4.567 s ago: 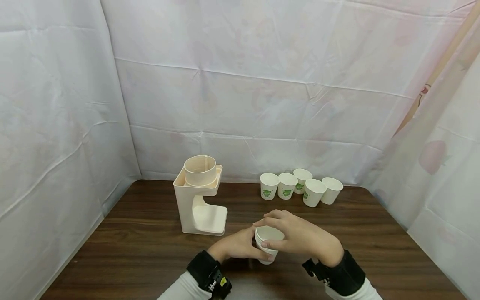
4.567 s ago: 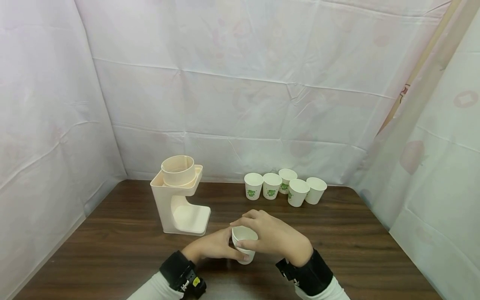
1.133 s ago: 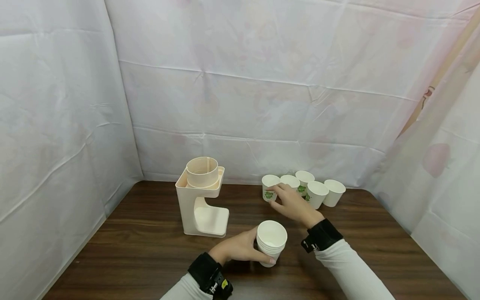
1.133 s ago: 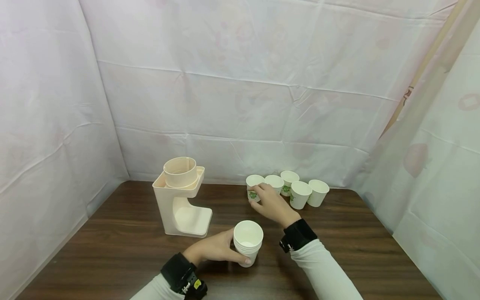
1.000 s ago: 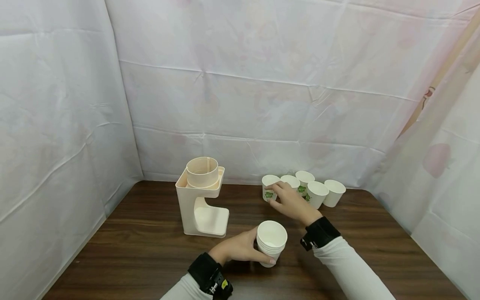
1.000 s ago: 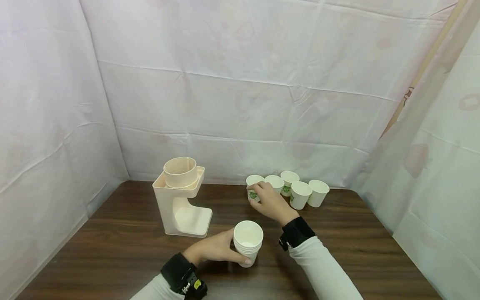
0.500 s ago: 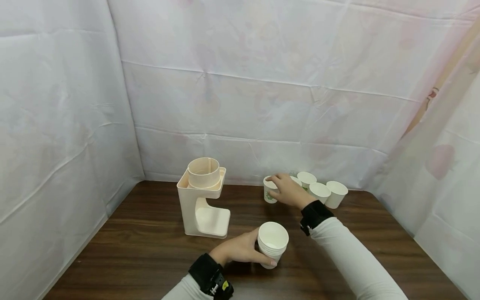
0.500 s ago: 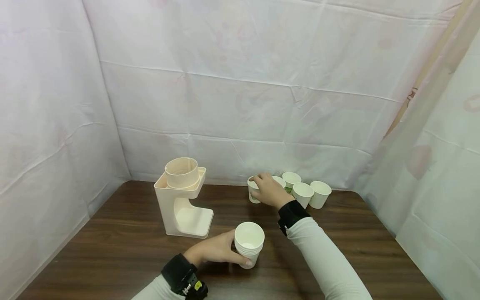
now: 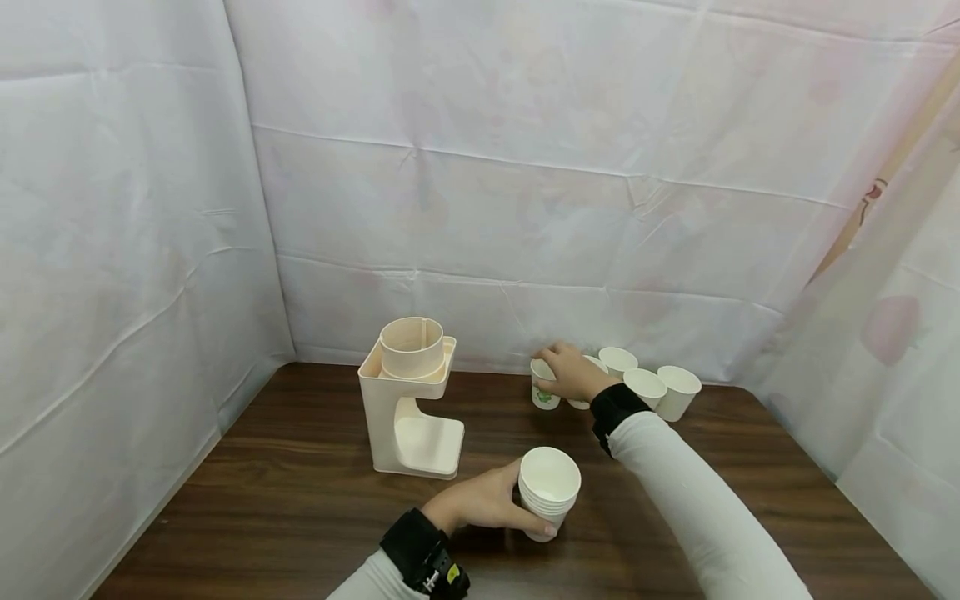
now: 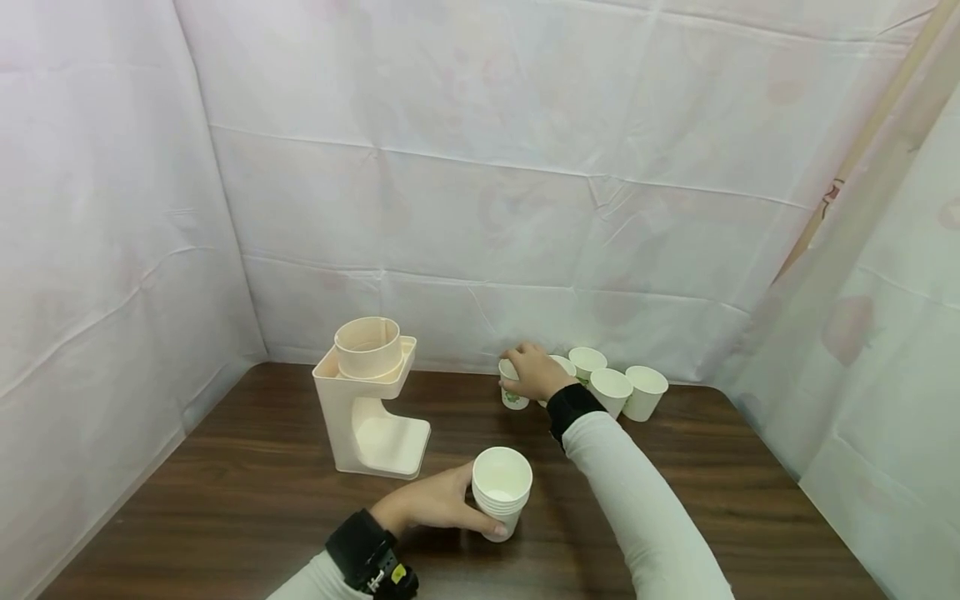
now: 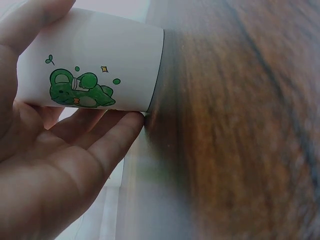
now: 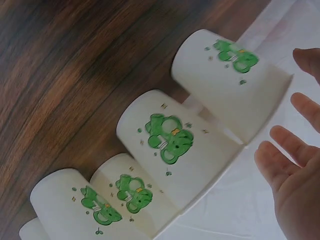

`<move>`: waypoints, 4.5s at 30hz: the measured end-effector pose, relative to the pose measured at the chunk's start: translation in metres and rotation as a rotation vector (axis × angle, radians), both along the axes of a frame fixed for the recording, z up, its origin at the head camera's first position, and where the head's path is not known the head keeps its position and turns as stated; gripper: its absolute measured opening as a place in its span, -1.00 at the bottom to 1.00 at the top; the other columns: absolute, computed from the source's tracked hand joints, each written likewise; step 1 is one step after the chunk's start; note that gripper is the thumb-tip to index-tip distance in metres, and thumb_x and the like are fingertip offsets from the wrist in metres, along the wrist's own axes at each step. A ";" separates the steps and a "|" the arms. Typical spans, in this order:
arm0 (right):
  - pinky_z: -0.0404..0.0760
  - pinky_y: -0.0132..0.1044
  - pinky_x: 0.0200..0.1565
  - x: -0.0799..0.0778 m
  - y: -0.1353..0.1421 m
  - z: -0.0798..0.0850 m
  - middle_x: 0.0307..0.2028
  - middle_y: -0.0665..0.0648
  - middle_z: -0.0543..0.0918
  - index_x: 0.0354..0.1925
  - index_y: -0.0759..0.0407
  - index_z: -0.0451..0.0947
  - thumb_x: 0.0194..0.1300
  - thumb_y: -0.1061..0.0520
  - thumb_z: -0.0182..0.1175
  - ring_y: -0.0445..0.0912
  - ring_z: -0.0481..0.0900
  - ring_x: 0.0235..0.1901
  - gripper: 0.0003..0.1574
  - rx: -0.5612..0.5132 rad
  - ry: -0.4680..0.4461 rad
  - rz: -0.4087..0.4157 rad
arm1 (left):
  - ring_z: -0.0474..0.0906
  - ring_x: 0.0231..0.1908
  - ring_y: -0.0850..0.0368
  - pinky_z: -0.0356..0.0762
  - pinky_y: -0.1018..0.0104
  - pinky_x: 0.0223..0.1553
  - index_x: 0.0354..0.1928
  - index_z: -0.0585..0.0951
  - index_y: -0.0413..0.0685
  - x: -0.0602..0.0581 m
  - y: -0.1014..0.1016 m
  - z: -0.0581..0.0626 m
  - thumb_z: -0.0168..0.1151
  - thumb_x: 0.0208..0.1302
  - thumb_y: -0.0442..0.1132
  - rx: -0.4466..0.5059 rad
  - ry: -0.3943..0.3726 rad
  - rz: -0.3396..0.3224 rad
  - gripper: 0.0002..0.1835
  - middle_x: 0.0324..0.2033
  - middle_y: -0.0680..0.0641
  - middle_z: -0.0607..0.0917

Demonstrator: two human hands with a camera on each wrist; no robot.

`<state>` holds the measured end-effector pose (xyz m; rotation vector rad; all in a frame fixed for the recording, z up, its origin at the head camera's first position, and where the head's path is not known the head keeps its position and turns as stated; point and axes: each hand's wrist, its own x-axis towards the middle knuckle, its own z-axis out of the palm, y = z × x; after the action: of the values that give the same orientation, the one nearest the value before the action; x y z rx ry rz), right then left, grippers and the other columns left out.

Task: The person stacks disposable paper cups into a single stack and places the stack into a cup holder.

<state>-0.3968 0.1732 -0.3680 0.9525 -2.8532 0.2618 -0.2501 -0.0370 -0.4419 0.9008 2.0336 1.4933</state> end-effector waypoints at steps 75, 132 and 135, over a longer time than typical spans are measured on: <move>0.57 0.06 -0.05 0.010 -0.013 0.030 0.17 0.33 0.47 0.18 -0.08 0.51 0.33 -0.08 0.30 0.16 0.49 0.08 -0.52 0.140 -0.300 -0.096 | 0.47 0.12 0.30 0.32 0.27 0.20 0.42 0.27 0.21 -0.002 0.002 0.001 0.56 0.09 -0.14 -0.024 0.030 0.016 -0.11 0.08 0.24 0.57; 0.55 0.02 -0.04 0.126 0.032 0.120 0.22 0.21 0.46 0.21 -0.18 0.51 0.33 -0.18 0.32 0.13 0.53 0.05 -0.48 0.041 -0.214 0.056 | 0.49 0.10 0.31 0.33 0.27 0.18 0.39 0.29 0.23 -0.004 0.006 0.000 0.57 0.09 -0.13 -0.031 0.057 0.011 -0.14 0.04 0.25 0.59; 0.55 0.00 -0.07 0.132 0.032 0.122 0.22 0.19 0.45 0.21 -0.22 0.51 0.34 -0.22 0.31 0.12 0.53 0.02 -0.48 0.051 -0.202 0.060 | 0.49 0.10 0.31 0.32 0.27 0.19 0.40 0.28 0.23 -0.004 0.006 0.000 0.57 0.09 -0.12 -0.037 0.058 0.015 -0.13 0.04 0.26 0.59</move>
<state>-0.2645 0.2049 -0.2460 1.0809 -3.0296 0.3094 -0.2540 -0.0309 -0.4418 0.9260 2.1067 1.4487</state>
